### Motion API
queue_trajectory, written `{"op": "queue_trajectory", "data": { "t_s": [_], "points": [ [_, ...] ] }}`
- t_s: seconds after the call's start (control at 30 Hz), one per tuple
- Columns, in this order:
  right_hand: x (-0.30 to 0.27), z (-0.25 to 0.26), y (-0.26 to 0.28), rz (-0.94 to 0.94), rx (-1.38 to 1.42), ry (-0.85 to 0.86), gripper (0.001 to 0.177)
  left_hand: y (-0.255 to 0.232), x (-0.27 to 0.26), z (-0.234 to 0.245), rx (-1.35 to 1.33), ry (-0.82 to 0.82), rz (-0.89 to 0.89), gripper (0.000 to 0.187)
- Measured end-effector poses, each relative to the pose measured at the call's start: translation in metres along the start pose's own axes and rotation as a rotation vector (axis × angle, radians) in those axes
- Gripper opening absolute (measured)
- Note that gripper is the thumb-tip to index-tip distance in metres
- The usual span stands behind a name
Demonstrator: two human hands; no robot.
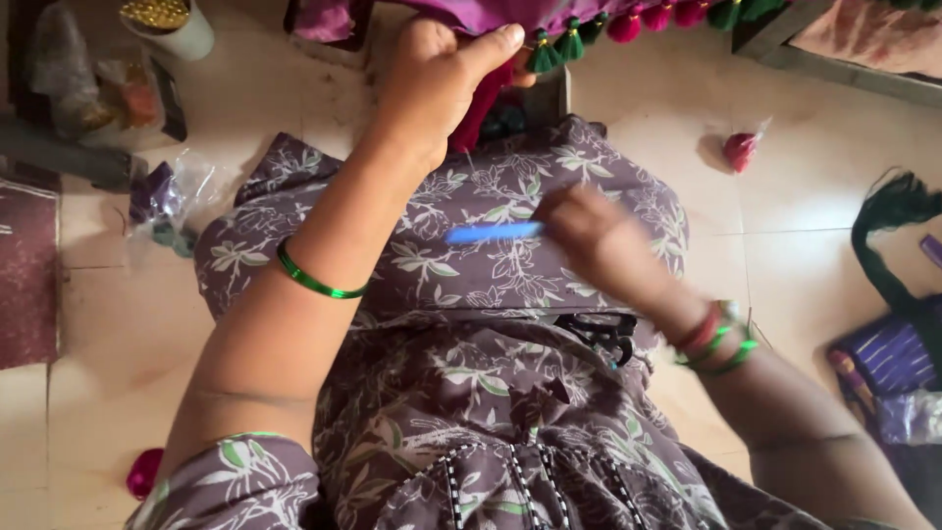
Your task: Sewing and preparing decorative tassels on the edge of a saree.
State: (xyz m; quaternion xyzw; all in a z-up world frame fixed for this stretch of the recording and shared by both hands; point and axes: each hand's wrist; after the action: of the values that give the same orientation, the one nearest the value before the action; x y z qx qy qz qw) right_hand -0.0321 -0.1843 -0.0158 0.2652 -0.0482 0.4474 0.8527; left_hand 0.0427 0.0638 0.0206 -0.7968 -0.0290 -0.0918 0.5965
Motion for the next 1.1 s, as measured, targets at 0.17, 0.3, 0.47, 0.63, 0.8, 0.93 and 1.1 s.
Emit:
{"op": "queue_trajectory", "data": {
  "t_s": [0.17,0.3,0.47,0.63,0.8,0.93,1.1],
  "points": [
    [0.044,0.107,0.016,0.273,-0.614,-0.315,0.026,-0.026,0.001,0.001,-0.035,0.109,0.099,0.016],
    [0.070,0.144,0.027,0.509,-1.009,-0.315,0.021,-0.062,-0.002,-0.003,0.004,0.158,0.328,0.015],
    [0.070,0.119,0.012,0.494,-1.116,-0.249,0.024,-0.051,0.003,0.006,-0.050,0.194,0.280,0.015],
    [0.058,0.106,-0.007,0.664,-1.117,-0.274,0.031,-0.051,0.004,0.006,-0.072,0.125,0.246,0.010],
    [0.070,0.119,-0.002,0.677,-1.102,-0.484,0.040,-0.055,0.002,-0.002,-0.018,0.083,0.323,0.011],
    [0.073,0.106,-0.008,0.537,-1.041,-0.345,0.041,-0.037,0.006,0.002,0.114,0.049,0.172,0.012],
    [0.059,0.092,-0.027,0.532,-1.015,-0.310,0.039,-0.039,0.003,0.001,0.036,0.075,0.152,0.010]
  ]
}}
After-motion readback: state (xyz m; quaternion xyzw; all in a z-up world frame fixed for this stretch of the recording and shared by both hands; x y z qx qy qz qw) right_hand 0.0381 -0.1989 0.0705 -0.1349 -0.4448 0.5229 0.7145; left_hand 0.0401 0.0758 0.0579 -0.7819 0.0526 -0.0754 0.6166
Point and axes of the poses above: each hand's wrist, its own x-axis towards the middle knuckle, its own z-axis out of the back of the hand, y = z × x, and after that the axes turned 2 degrees about y, right-handed
